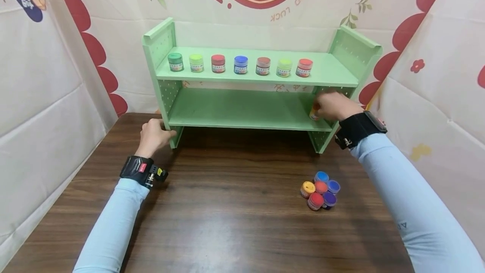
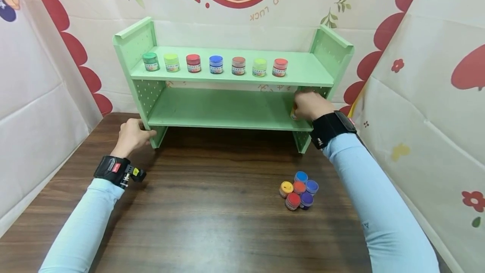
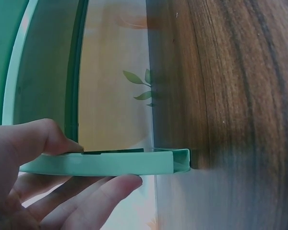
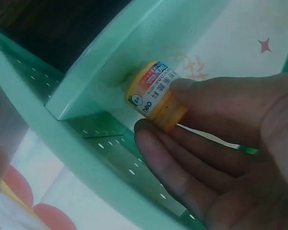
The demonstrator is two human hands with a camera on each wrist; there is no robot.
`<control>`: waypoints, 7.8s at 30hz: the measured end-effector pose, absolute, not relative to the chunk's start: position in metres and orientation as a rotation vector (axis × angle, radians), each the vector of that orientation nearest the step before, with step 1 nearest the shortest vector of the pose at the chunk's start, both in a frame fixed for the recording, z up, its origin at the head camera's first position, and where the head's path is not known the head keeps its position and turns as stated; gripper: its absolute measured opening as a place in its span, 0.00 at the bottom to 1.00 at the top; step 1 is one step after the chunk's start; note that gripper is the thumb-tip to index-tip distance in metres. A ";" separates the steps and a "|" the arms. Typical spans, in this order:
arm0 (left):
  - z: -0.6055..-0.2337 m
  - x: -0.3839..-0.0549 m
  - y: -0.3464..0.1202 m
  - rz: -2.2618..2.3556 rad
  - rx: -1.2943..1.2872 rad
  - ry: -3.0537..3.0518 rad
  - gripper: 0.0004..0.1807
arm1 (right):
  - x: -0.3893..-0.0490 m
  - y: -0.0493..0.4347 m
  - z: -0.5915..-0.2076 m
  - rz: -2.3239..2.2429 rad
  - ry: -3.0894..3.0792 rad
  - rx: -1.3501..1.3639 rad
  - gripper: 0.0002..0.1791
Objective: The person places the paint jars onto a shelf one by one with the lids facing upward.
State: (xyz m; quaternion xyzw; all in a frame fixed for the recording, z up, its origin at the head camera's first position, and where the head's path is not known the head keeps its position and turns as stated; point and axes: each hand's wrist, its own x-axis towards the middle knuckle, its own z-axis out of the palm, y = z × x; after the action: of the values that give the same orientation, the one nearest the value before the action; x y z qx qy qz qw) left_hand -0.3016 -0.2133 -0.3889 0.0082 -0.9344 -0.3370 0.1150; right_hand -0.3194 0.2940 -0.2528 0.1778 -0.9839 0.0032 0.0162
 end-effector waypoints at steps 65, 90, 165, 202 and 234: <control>-0.391 -0.297 -0.213 -0.953 -0.002 -2.741 0.16 | -0.249 0.276 -0.300 0.481 -2.715 0.735 0.19; -0.388 -0.302 -0.208 -0.944 -0.006 -2.762 0.15 | -0.230 0.283 -0.347 0.471 -3.586 0.478 0.16; -0.389 -0.304 -0.212 -0.921 0.015 -2.743 0.13 | -0.245 0.271 -0.362 0.276 -3.418 0.606 0.15; -0.389 -0.305 -0.213 -0.935 0.019 -2.750 0.14 | -0.249 0.278 -0.361 0.326 -3.336 0.747 0.14; -0.391 -0.303 -0.214 -0.940 0.010 -2.746 0.15 | -0.259 0.271 -0.254 0.201 -2.941 0.798 0.13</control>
State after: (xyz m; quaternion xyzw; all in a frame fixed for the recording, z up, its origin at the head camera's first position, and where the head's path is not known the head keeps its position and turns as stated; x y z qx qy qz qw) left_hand -0.3029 -0.2139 -0.3913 0.0034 -0.9394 -0.3215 0.1191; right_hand -0.2592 0.2707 -0.2540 0.2610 -0.9621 0.0656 0.0437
